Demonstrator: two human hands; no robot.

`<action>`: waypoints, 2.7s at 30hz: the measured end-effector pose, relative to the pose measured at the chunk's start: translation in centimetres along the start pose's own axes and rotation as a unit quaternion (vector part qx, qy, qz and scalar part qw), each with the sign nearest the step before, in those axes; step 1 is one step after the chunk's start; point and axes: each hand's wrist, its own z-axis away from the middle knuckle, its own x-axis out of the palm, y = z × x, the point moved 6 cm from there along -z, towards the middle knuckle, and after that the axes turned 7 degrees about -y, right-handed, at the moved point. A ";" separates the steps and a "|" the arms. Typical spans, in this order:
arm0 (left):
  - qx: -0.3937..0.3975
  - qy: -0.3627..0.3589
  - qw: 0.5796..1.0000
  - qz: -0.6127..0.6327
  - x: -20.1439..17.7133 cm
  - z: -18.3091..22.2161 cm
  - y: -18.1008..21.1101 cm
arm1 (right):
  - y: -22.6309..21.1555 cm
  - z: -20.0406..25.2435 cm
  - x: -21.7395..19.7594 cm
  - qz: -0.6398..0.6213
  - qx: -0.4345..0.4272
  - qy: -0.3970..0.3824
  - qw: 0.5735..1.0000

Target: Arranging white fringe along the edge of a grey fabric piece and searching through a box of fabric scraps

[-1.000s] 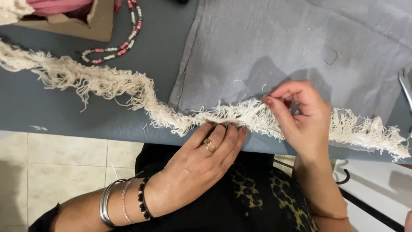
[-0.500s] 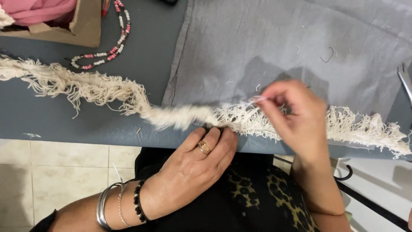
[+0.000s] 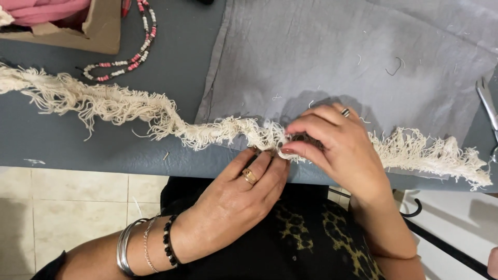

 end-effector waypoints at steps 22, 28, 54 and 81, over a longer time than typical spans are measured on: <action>0.005 -0.032 0.998 -0.048 0.0 0.1 0.0 | 1.3 0.2 -1.4 -0.025 0.056 0.105 0.993; 0.028 0.014 0.995 0.093 -1.5 0.1 -1.2 | 1.1 3.7 -0.9 -0.214 -0.006 0.157 0.964; -0.170 -0.082 0.968 0.164 -5.2 10.3 -17.8 | -2.8 0.7 2.7 -0.056 -0.078 0.038 0.995; -0.273 -0.137 0.936 -0.173 -9.0 14.9 -19.9 | -3.6 0.3 2.3 -0.035 -0.092 0.012 0.995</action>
